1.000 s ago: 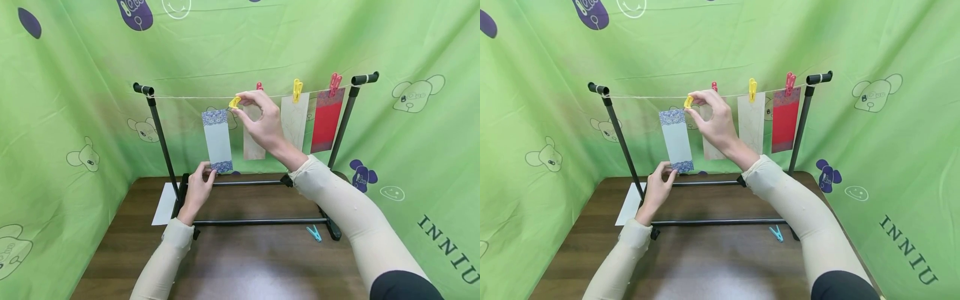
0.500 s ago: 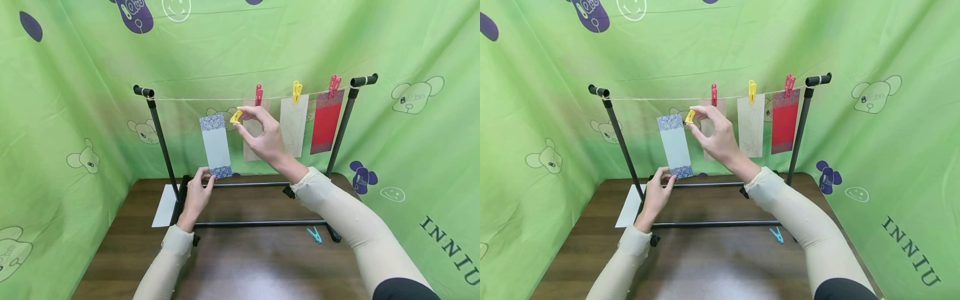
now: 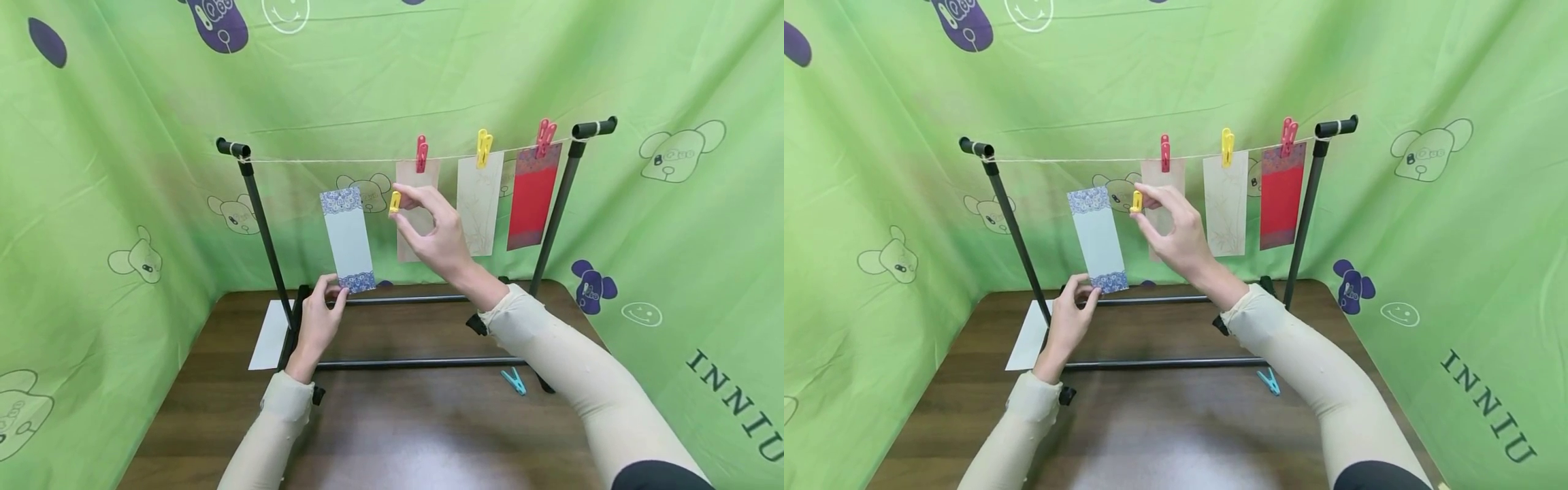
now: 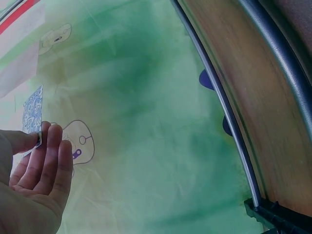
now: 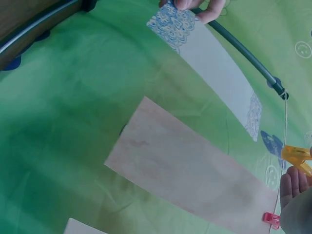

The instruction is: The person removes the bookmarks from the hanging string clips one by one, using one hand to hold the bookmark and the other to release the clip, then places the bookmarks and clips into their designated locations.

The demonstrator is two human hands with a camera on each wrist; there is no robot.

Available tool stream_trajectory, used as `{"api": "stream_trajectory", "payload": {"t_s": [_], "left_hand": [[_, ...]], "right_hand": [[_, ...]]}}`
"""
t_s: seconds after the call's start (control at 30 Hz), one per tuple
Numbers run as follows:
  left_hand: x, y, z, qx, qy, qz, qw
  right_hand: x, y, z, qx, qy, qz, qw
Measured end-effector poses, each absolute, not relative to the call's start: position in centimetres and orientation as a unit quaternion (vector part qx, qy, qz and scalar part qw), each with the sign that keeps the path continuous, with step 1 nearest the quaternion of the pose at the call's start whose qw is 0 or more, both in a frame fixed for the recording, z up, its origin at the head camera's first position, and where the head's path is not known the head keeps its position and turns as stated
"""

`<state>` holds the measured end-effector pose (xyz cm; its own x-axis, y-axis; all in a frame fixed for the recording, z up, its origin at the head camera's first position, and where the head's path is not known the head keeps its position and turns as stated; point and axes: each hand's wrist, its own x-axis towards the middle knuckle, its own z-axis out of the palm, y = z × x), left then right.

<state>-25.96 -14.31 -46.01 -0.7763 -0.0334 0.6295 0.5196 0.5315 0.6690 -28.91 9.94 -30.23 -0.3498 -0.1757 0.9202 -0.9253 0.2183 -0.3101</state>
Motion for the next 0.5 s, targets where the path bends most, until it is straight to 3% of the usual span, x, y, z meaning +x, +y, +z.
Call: {"api": "stream_trajectory", "payload": {"t_s": [0.5], "left_hand": [[-25.4, -14.8, -46.6, -0.15, -0.819, -0.462, 0.305]], "right_hand": [[-28.3, 11.2, -32.8, 0.388, -0.682, 0.5, 0.367]]}}
